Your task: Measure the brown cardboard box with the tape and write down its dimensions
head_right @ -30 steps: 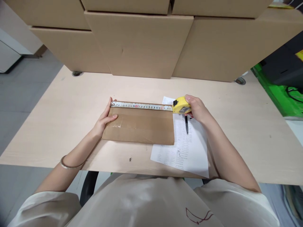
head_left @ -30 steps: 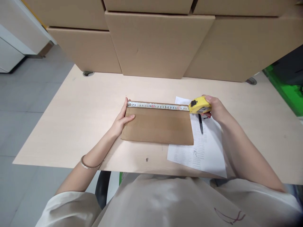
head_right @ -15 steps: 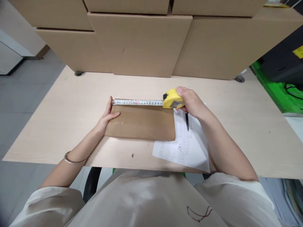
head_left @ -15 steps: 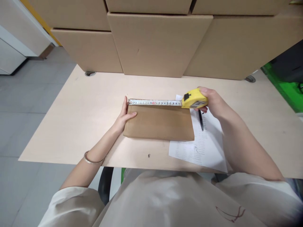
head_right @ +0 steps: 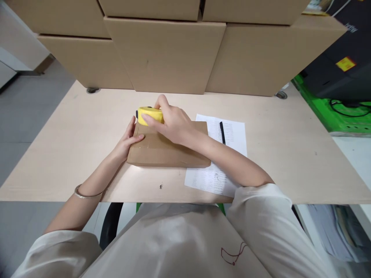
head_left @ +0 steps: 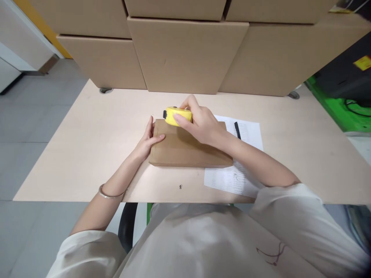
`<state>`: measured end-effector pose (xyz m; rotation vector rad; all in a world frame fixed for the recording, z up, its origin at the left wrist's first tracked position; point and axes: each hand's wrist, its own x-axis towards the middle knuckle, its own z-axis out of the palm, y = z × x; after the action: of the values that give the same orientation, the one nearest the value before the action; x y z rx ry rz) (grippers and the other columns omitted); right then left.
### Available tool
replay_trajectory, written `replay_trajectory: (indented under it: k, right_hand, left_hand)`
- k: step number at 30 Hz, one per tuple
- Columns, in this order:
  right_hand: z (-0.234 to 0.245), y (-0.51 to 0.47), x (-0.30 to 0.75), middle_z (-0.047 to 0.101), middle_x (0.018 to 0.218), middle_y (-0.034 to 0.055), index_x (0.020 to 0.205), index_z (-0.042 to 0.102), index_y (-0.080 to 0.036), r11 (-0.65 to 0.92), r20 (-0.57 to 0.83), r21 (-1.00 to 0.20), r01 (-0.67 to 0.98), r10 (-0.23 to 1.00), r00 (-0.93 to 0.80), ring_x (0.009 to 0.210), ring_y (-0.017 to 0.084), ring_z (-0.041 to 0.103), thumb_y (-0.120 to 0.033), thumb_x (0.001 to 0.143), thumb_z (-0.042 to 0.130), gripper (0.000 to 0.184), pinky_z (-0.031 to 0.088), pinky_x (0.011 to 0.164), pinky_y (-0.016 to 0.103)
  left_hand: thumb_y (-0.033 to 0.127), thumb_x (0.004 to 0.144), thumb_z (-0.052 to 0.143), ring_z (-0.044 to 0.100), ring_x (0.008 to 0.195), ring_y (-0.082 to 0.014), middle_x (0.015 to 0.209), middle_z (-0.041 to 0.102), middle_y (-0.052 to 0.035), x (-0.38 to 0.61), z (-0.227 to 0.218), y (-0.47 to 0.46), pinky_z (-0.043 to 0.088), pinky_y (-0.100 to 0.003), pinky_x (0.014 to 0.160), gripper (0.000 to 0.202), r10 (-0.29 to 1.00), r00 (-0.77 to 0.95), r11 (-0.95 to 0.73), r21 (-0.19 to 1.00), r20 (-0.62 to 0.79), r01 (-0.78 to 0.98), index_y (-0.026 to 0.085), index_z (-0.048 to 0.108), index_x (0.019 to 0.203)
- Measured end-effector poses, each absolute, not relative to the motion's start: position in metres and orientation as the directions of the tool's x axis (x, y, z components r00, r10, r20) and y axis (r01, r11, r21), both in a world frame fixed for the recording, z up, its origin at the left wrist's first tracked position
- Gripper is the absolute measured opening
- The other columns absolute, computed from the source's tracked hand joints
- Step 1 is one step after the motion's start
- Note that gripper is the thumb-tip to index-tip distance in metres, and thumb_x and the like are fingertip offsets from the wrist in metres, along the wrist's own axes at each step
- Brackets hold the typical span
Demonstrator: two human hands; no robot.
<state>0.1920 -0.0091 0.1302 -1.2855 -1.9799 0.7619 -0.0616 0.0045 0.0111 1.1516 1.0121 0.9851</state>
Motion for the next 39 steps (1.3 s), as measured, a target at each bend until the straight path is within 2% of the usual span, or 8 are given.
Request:
replay_trajectory:
  k: [7,12,16,21,25,29,33,39]
  right_hand:
    - [0.079,-0.062,0.229,0.078,0.13,0.0244,0.14,0.059,-0.014,0.432,0.352,-0.282,0.857,0.877,-0.327,0.108,0.041,0.075,-0.06,0.103,0.069,0.06,0.058,0.09,0.051]
    - [0.079,-0.073,0.255,0.077,0.14,0.023,0.154,0.057,-0.016,0.415,0.355,-0.233,0.88,0.878,-0.32,0.113,0.043,0.073,-0.07,0.103,0.066,0.075,0.057,0.094,0.055]
    - [0.087,-0.062,0.317,0.079,0.112,0.0217,0.126,0.069,-0.016,-0.036,0.278,-0.248,0.968,0.955,0.107,0.097,0.04,0.074,-0.063,0.11,0.052,0.052,0.053,0.082,0.049]
    - [0.066,-0.056,0.367,0.066,0.072,0.0115,0.076,0.056,-0.024,-0.252,-0.254,-0.046,0.967,0.939,0.233,0.073,0.031,0.063,-0.062,0.11,0.05,0.051,0.039,0.069,0.041]
    - [0.047,-0.061,0.382,0.06,0.069,0.0063,0.073,0.051,-0.025,-0.21,-0.286,-0.382,0.9,0.953,0.101,0.067,0.024,0.053,-0.047,0.108,0.06,0.042,0.033,0.066,0.037]
    - [0.036,-0.057,0.413,0.048,0.061,-0.0019,0.081,0.055,-0.026,-0.249,-0.23,-0.824,0.51,0.968,0.102,0.055,0.016,0.04,-0.057,0.101,0.068,0.039,0.031,0.056,0.031]
    - [0.025,-0.05,0.437,0.053,0.055,-0.0043,0.08,0.046,-0.028,-0.226,-0.185,-0.923,0.312,0.97,0.155,0.045,0.011,0.04,-0.055,0.08,0.088,0.05,0.028,0.044,0.026]
    - [0.013,-0.047,0.442,0.072,0.061,0.0049,0.073,0.063,-0.024,-0.172,-0.134,-0.964,0.202,0.973,0.188,0.044,0.014,0.059,-0.058,0.069,0.101,0.051,0.043,0.038,0.026]
  left_hand:
    - [0.047,0.078,0.092,0.02,0.179,-0.0432,0.195,0.023,-0.0099,-0.056,0.03,-0.004,0.033,-0.055,0.142,0.132,0.957,0.223,0.194,0.981,-0.188,-0.007,0.029,0.018,0.186]
    - [0.044,0.077,0.091,0.031,0.176,-0.0439,0.19,0.036,-0.0108,-0.054,0.039,-0.005,0.043,-0.052,0.138,0.129,0.956,0.214,0.208,0.978,-0.201,-0.008,0.026,0.023,0.186]
    - [0.044,0.078,0.091,0.034,0.175,-0.0438,0.19,0.037,-0.0082,-0.054,0.039,-0.004,0.045,-0.051,0.136,0.125,0.955,0.223,0.201,0.98,-0.196,0.003,0.03,0.028,0.185]
    - [0.044,0.08,0.091,0.032,0.176,-0.043,0.192,0.032,-0.0044,-0.056,0.04,-0.005,0.042,-0.051,0.139,0.119,0.96,0.195,0.198,0.979,-0.203,0.043,0.033,0.032,0.183]
    - [0.044,0.08,0.091,0.039,0.172,-0.0447,0.189,0.04,-0.0072,-0.053,0.047,-0.008,0.047,-0.055,0.135,0.12,0.957,0.189,0.214,0.976,-0.218,0.045,0.032,0.031,0.183]
    - [0.043,0.079,0.092,0.044,0.17,-0.0445,0.186,0.046,-0.0069,-0.049,0.052,-0.01,0.049,-0.058,0.134,0.117,0.962,0.155,0.22,0.974,-0.225,0.052,0.032,0.037,0.181]
    - [0.047,0.082,0.092,0.038,0.172,-0.0465,0.189,0.04,-0.008,-0.05,0.051,-0.011,0.045,-0.06,0.136,0.118,0.963,0.144,0.216,0.973,-0.226,0.078,0.029,0.033,0.183]
    - [0.05,0.08,0.095,0.03,0.175,-0.049,0.191,0.034,-0.0074,-0.054,0.049,-0.011,0.041,-0.063,0.137,0.122,0.96,0.113,0.248,0.964,-0.258,0.093,0.029,0.033,0.183]
